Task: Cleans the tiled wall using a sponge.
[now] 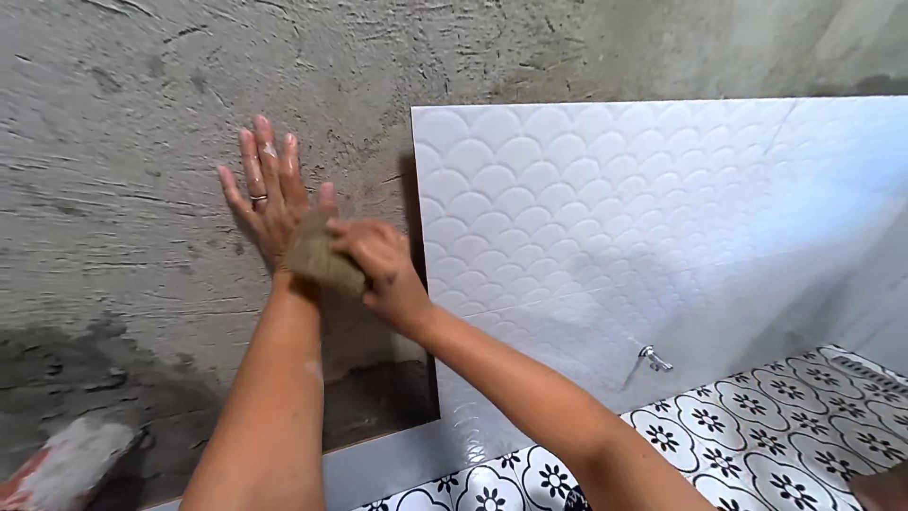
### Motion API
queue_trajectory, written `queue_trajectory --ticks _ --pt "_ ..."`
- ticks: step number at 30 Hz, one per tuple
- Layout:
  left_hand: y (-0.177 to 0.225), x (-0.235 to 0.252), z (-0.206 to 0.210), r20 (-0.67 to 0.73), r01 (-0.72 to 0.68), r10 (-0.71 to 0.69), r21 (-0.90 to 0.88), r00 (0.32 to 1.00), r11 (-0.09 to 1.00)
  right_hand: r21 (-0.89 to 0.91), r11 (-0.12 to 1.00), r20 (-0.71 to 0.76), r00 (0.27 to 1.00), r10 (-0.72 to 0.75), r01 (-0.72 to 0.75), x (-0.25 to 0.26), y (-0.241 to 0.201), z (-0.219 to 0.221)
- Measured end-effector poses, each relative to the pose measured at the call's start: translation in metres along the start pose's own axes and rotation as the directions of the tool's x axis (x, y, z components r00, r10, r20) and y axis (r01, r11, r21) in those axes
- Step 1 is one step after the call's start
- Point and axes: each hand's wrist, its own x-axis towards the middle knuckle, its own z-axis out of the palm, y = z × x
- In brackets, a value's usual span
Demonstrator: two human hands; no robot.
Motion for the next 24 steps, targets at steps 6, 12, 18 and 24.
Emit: queue_trajectory --ticks 6,12,18,24 --pt "-0.003 -0.001 0.007 -0.029 -0.010 0.011 0.025 1.000 1.000 0.073 0.997 -0.341 0.939 0.046 -0.023 0.010 0.023 -0.082" --pt "-0.004 -0.001 0.011 -0.071 -0.016 0.018 0.031 0.997 0.999 -0.111 0.971 -0.642 0.761 0.092 -0.211 0.045 0.084 -0.151" --pt "-0.006 -0.001 0.013 -0.091 -0.032 0.037 0.051 0.995 0.998 -0.126 0.946 -0.651 0.744 0.150 -0.300 0.070 0.079 -0.115" --pt "-0.004 0.001 0.008 -0.054 -0.014 0.015 0.020 0.998 1.000 -0.015 0.990 -0.243 0.961 0.135 -0.143 0.061 0.011 -0.043"
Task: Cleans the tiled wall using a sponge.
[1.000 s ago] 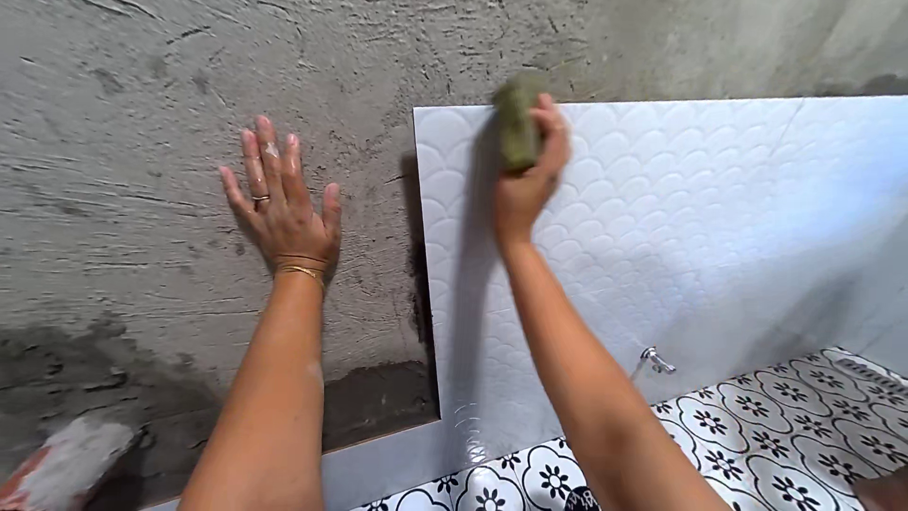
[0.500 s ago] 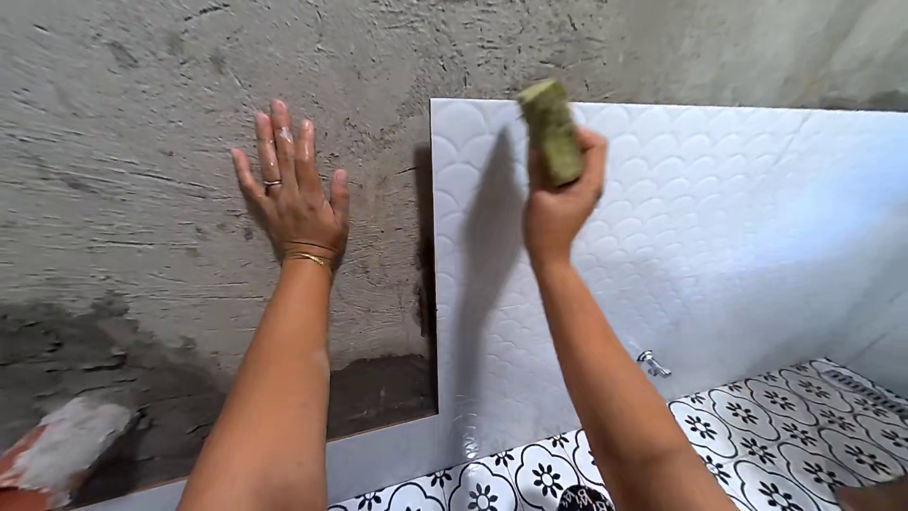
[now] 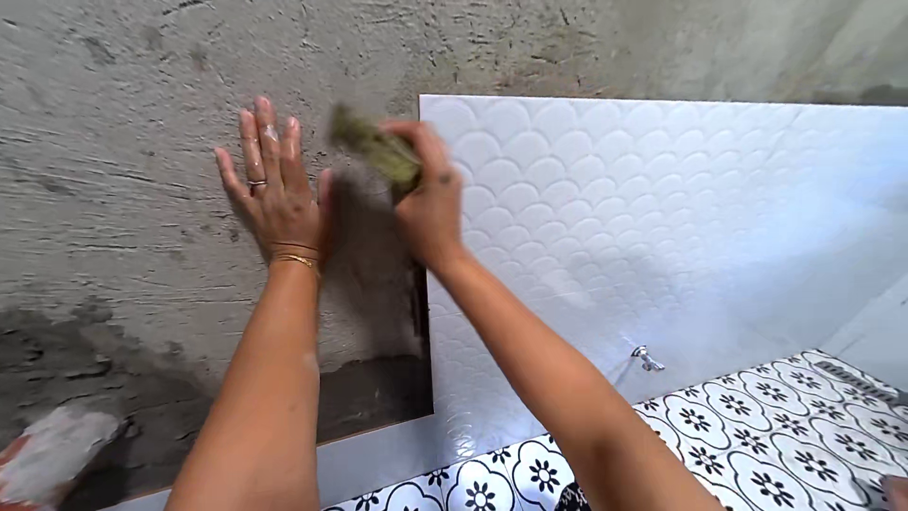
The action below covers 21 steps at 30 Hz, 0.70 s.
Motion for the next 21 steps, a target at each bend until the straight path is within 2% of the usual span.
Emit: queue_trajectory --ticks 2,4,6,8,11,14,16,18,21 --pt "0.002 0.001 -0.004 0.057 0.039 -0.036 -0.053 0.998 0.998 0.121 0.993 0.162 0.986 -0.035 0.015 -0.016 -0.015 0.001" --pt "0.002 0.000 -0.003 0.036 0.033 -0.031 -0.057 0.999 0.998 0.172 0.984 0.159 0.985 -0.074 0.046 -0.024 -0.016 -0.015" --pt "0.000 -0.001 0.000 0.000 0.001 -0.001 -0.009 1.000 1.000 0.145 0.989 0.060 0.997 -0.051 0.042 -0.024 -0.004 -0.046" --pt "-0.002 -0.003 0.002 -0.002 -0.002 0.002 -0.004 1.000 1.000 0.058 0.998 -0.107 0.994 0.032 -0.026 -0.021 0.017 -0.082" --pt "0.000 -0.002 0.001 0.008 0.009 -0.009 0.004 1.000 1.000 -0.032 0.981 -0.374 0.913 0.164 -0.190 -0.006 0.059 -0.131" --pt "0.000 -0.002 0.002 -0.001 0.001 -0.001 0.003 1.000 1.000 -0.081 0.956 -0.550 0.813 0.193 -0.282 0.015 0.092 -0.155" --pt "0.001 -0.001 0.002 0.002 0.002 -0.002 0.015 1.000 1.000 -0.142 0.929 -0.577 0.791 0.203 -0.342 0.026 0.099 -0.152" --pt "0.001 -0.001 0.002 -0.001 0.004 -0.004 0.026 1.000 1.000 -0.228 0.897 -0.527 0.822 0.214 -0.379 0.031 0.096 -0.137" --pt "-0.001 0.000 0.003 -0.020 -0.006 0.006 0.013 1.000 1.000 -0.306 0.917 -0.392 0.912 0.124 -0.256 0.029 0.073 -0.090"
